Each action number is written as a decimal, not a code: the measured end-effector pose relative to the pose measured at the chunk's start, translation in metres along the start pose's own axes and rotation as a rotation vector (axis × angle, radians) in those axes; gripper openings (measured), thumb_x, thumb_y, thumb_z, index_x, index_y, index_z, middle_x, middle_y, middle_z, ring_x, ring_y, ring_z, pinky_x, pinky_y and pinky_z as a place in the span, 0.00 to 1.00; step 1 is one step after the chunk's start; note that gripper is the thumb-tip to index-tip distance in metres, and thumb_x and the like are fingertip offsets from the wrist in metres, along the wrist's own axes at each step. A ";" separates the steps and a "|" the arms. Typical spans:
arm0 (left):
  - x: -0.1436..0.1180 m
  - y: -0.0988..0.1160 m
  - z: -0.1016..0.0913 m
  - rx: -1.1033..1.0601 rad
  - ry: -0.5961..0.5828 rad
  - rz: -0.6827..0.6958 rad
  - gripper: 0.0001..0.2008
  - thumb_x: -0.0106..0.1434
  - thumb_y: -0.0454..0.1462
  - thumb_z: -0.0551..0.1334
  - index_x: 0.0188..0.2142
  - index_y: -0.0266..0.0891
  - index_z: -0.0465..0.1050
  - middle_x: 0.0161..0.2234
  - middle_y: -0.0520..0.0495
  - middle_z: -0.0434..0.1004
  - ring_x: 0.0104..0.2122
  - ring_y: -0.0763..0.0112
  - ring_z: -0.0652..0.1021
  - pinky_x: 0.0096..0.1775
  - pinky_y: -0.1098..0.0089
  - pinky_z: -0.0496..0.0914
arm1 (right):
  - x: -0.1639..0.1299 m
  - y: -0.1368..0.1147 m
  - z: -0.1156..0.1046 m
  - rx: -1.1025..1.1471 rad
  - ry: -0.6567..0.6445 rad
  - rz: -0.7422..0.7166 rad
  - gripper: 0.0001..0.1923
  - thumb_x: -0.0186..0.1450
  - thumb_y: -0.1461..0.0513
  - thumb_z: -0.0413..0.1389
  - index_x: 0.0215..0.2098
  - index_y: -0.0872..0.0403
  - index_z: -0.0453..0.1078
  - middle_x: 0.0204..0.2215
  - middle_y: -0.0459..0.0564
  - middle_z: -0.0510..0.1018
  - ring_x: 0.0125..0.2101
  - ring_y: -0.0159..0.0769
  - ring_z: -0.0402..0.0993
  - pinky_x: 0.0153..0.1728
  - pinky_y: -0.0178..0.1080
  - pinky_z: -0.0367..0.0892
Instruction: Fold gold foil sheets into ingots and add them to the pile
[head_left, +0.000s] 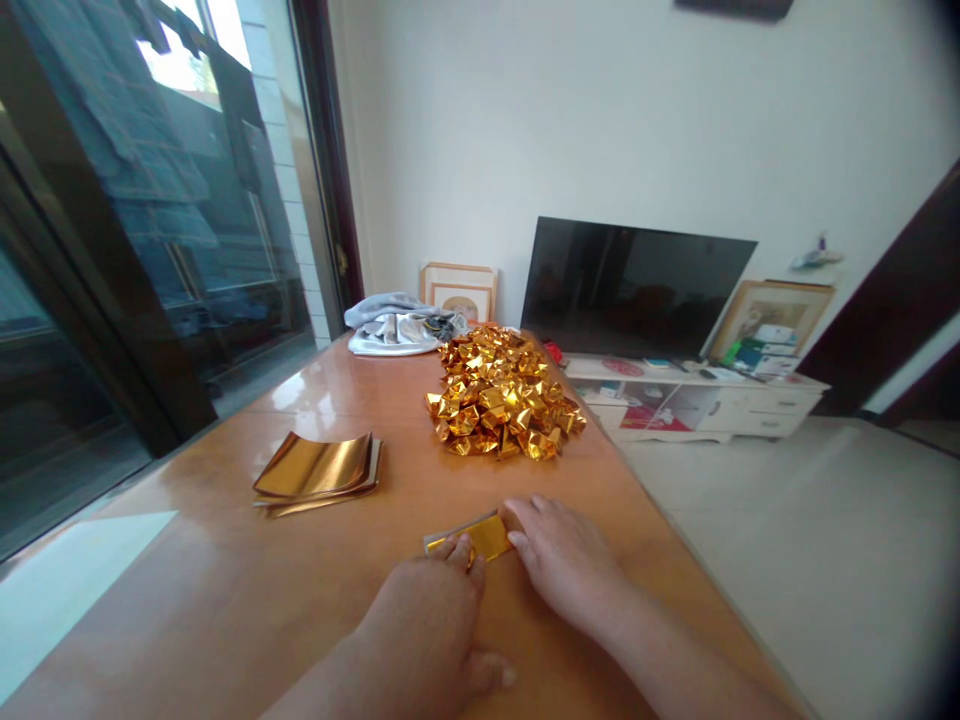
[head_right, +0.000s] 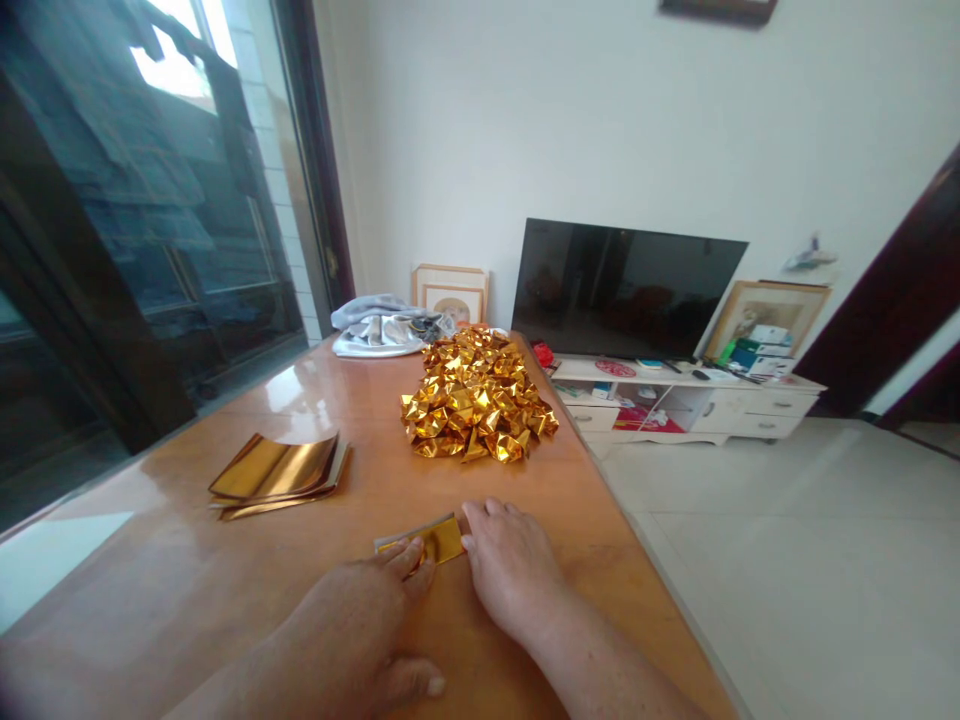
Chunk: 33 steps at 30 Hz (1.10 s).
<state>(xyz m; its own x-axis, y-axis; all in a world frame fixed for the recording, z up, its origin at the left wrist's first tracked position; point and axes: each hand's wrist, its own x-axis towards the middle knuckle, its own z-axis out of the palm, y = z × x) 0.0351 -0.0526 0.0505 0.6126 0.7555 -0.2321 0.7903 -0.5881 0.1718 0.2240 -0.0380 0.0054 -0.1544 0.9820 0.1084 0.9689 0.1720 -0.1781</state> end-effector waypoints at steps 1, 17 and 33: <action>0.000 0.000 0.000 -0.003 -0.002 -0.005 0.40 0.56 0.54 0.66 0.62 0.34 0.68 0.62 0.30 0.67 0.61 0.41 0.69 0.60 0.49 0.65 | 0.000 0.000 -0.003 0.008 0.006 0.009 0.13 0.70 0.61 0.51 0.51 0.49 0.70 0.42 0.51 0.77 0.42 0.41 0.74 0.40 0.39 0.62; -0.004 -0.001 0.000 -0.100 0.133 -0.017 0.33 0.51 0.53 0.69 0.56 0.46 0.74 0.56 0.41 0.76 0.55 0.46 0.76 0.55 0.53 0.70 | -0.015 0.008 -0.014 0.047 -0.183 -0.323 0.28 0.67 0.65 0.45 0.64 0.50 0.65 0.62 0.51 0.70 0.65 0.51 0.56 0.61 0.55 0.54; 0.001 -0.003 0.012 0.076 0.154 0.074 0.36 0.60 0.58 0.61 0.63 0.48 0.65 0.63 0.43 0.68 0.59 0.50 0.71 0.59 0.54 0.65 | -0.014 0.001 -0.025 0.038 -0.211 -0.290 0.22 0.64 0.62 0.50 0.55 0.51 0.73 0.56 0.57 0.75 0.63 0.54 0.61 0.60 0.57 0.54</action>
<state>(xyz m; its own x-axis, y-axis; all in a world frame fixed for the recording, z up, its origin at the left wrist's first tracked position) 0.0333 -0.0536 0.0381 0.6672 0.7415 -0.0715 0.7441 -0.6591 0.1089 0.2322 -0.0532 0.0278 -0.4624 0.8856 -0.0436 0.8715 0.4449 -0.2062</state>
